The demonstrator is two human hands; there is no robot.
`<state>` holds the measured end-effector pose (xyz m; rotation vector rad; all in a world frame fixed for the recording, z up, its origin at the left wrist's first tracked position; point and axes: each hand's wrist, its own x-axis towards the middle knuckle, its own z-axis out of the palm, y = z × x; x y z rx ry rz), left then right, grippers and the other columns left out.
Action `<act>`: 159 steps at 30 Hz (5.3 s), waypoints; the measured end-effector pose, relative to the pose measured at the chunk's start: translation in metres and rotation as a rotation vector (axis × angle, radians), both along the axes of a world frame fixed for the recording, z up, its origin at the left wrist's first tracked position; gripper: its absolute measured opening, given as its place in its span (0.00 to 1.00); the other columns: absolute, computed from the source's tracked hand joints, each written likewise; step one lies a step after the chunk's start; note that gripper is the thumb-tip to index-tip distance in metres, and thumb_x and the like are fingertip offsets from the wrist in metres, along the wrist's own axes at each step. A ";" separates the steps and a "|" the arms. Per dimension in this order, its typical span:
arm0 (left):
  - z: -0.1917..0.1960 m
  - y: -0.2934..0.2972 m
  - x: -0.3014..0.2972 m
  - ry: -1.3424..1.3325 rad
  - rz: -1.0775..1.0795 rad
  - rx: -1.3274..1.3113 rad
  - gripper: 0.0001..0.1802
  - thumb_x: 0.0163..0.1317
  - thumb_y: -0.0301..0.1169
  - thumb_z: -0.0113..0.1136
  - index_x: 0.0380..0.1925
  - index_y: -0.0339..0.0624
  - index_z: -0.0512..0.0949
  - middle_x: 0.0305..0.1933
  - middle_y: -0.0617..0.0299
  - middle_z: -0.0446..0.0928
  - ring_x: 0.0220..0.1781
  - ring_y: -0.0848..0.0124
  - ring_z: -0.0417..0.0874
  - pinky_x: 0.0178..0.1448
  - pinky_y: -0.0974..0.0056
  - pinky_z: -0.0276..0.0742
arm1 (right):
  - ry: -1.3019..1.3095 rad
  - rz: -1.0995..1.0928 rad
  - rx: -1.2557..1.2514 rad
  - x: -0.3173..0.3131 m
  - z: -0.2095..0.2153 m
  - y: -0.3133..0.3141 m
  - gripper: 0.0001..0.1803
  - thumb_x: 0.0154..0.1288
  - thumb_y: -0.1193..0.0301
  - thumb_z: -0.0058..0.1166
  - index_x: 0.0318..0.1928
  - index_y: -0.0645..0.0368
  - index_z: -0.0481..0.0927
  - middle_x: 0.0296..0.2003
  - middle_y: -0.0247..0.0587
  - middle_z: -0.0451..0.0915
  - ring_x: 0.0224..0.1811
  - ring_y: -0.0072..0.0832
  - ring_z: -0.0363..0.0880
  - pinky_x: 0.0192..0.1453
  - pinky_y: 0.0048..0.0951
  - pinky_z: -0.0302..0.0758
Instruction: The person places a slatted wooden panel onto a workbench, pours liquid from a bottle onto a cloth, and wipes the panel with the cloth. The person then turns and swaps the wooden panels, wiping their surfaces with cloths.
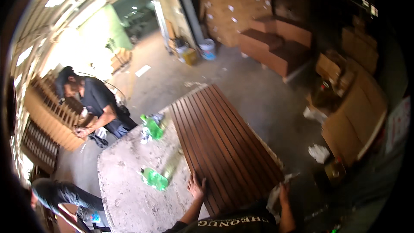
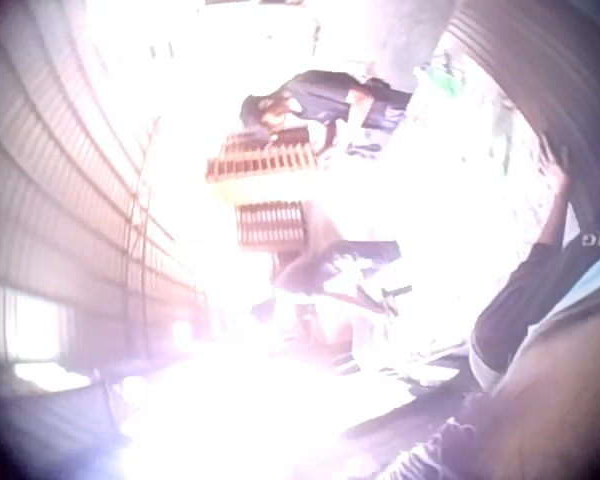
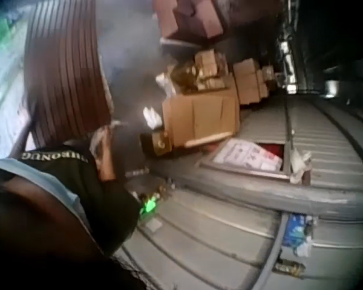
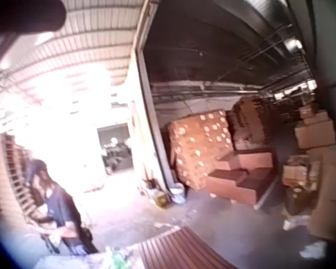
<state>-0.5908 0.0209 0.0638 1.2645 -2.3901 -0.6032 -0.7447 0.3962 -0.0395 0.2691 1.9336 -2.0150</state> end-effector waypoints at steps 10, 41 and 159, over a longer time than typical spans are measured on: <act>-0.011 -0.010 -0.012 0.122 0.129 -0.179 0.42 0.56 0.53 0.56 0.64 0.38 0.58 0.61 0.44 0.68 0.61 0.46 0.67 0.66 0.50 0.58 | 0.227 0.059 0.197 -0.066 -0.030 -0.027 0.43 0.53 0.63 0.67 0.63 0.70 0.60 0.61 0.59 0.64 0.64 0.41 0.63 0.67 0.36 0.59; -0.116 0.039 0.060 -0.303 0.236 -0.312 0.17 0.67 0.39 0.45 0.54 0.54 0.74 0.47 0.52 0.78 0.44 0.57 0.81 0.46 0.60 0.78 | 0.386 0.939 0.459 -0.160 0.057 -0.031 0.26 0.49 0.47 0.63 0.38 0.56 0.84 0.24 0.48 0.81 0.29 0.42 0.81 0.37 0.37 0.76; 0.134 -0.030 0.359 1.445 0.588 0.656 0.04 0.65 0.27 0.55 0.36 0.40 0.76 0.36 0.65 0.79 0.36 0.79 0.77 0.41 0.73 0.74 | 0.207 1.304 -0.009 0.244 0.172 -0.417 0.27 0.54 0.79 0.56 0.57 0.57 0.70 0.36 0.37 0.77 0.34 0.20 0.74 0.39 0.22 0.72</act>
